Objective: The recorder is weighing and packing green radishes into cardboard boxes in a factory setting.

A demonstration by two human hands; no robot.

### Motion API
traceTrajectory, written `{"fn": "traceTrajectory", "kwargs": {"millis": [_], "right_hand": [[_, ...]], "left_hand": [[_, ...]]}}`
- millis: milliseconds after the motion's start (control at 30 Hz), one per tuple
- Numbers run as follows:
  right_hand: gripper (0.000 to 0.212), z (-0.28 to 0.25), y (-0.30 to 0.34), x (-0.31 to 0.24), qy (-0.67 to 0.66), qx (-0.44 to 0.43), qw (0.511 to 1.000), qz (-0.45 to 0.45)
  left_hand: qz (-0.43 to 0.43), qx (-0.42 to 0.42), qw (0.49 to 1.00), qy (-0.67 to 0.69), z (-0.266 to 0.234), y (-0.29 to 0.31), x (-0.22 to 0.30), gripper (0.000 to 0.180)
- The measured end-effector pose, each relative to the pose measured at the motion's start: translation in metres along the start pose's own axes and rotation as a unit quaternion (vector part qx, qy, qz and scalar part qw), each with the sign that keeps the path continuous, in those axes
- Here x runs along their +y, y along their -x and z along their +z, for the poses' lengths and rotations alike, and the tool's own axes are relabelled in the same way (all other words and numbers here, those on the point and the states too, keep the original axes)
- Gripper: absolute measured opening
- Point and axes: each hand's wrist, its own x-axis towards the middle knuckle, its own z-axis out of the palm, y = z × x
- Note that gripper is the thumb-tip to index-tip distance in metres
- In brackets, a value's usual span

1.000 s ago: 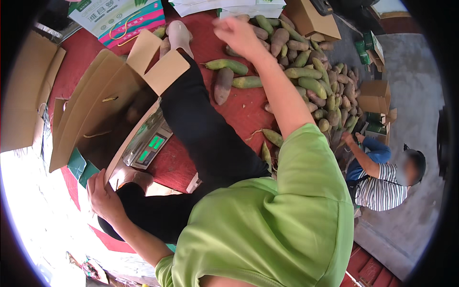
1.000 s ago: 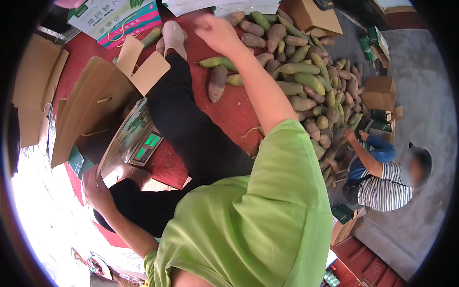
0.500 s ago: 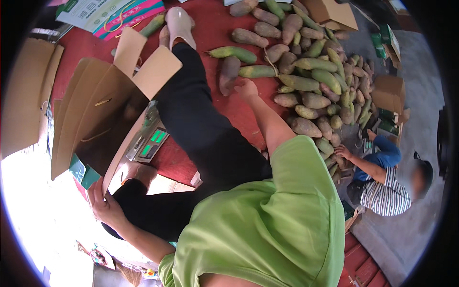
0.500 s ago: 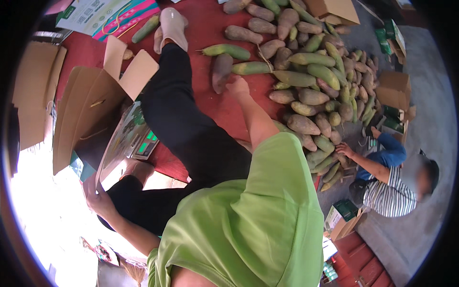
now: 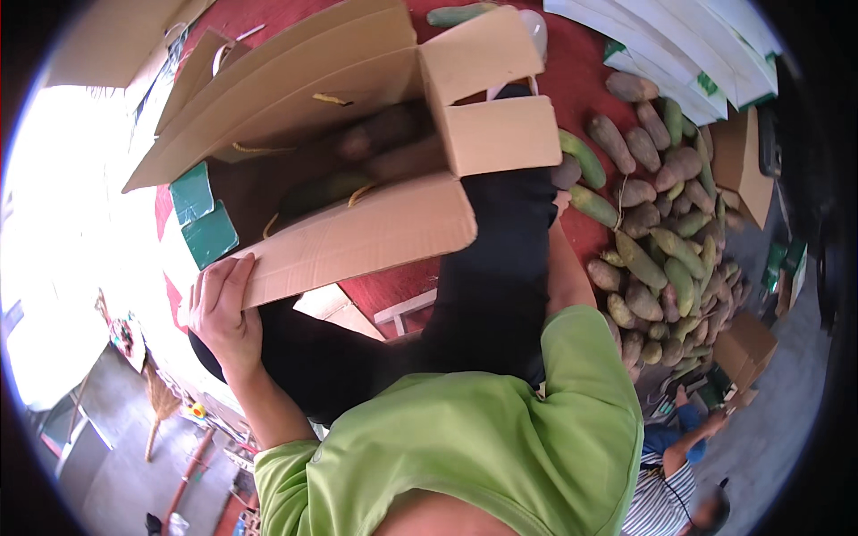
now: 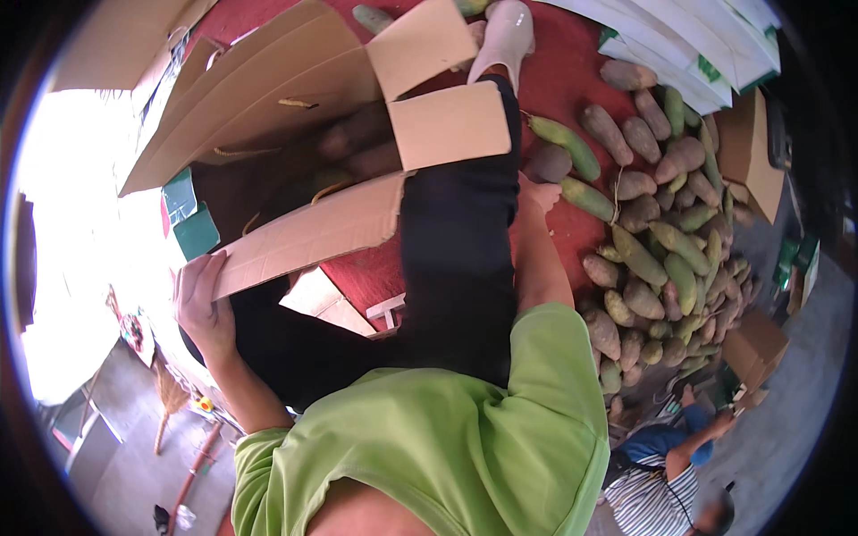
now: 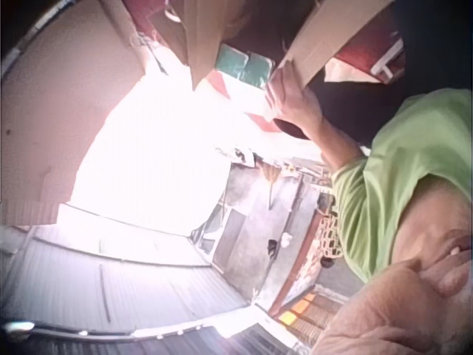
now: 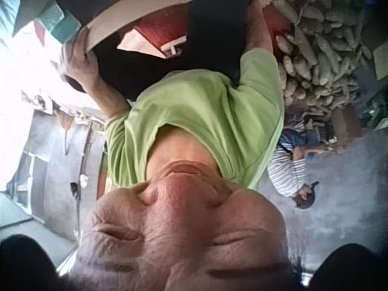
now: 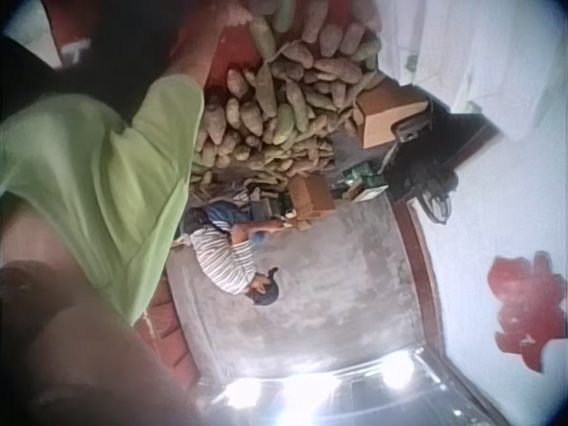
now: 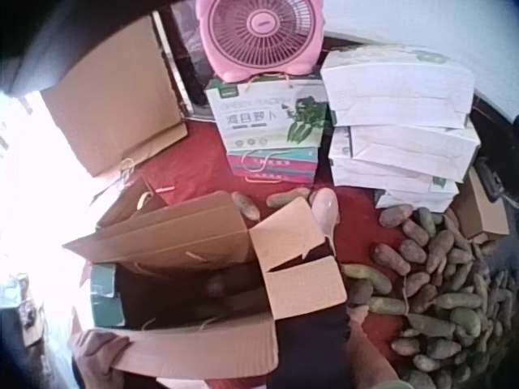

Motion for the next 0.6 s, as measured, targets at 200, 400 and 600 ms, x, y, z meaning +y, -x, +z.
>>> {"fn": "traceTrajectory", "kwargs": {"millis": [200, 400, 600], "right_hand": [[0.086, -0.018, -0.028, 0.02, -0.06, -0.178, 0.981, -0.038], [0.078, -0.053, -0.043, 0.045, -0.125, -0.331, 0.934, -0.059], [0.055, -0.201, 0.037, -0.018, -0.29, -0.259, 0.859, -0.332]], "left_hand": [[0.008, -0.005, 1.0, -0.008, -0.004, -0.004, -0.004, 0.028], [0.014, -0.014, 1.0, 0.01, -0.005, -0.002, -0.008, 0.031], [0.017, 0.0, 1.0, 0.009, -0.009, -0.001, -0.009, 0.029]]}}
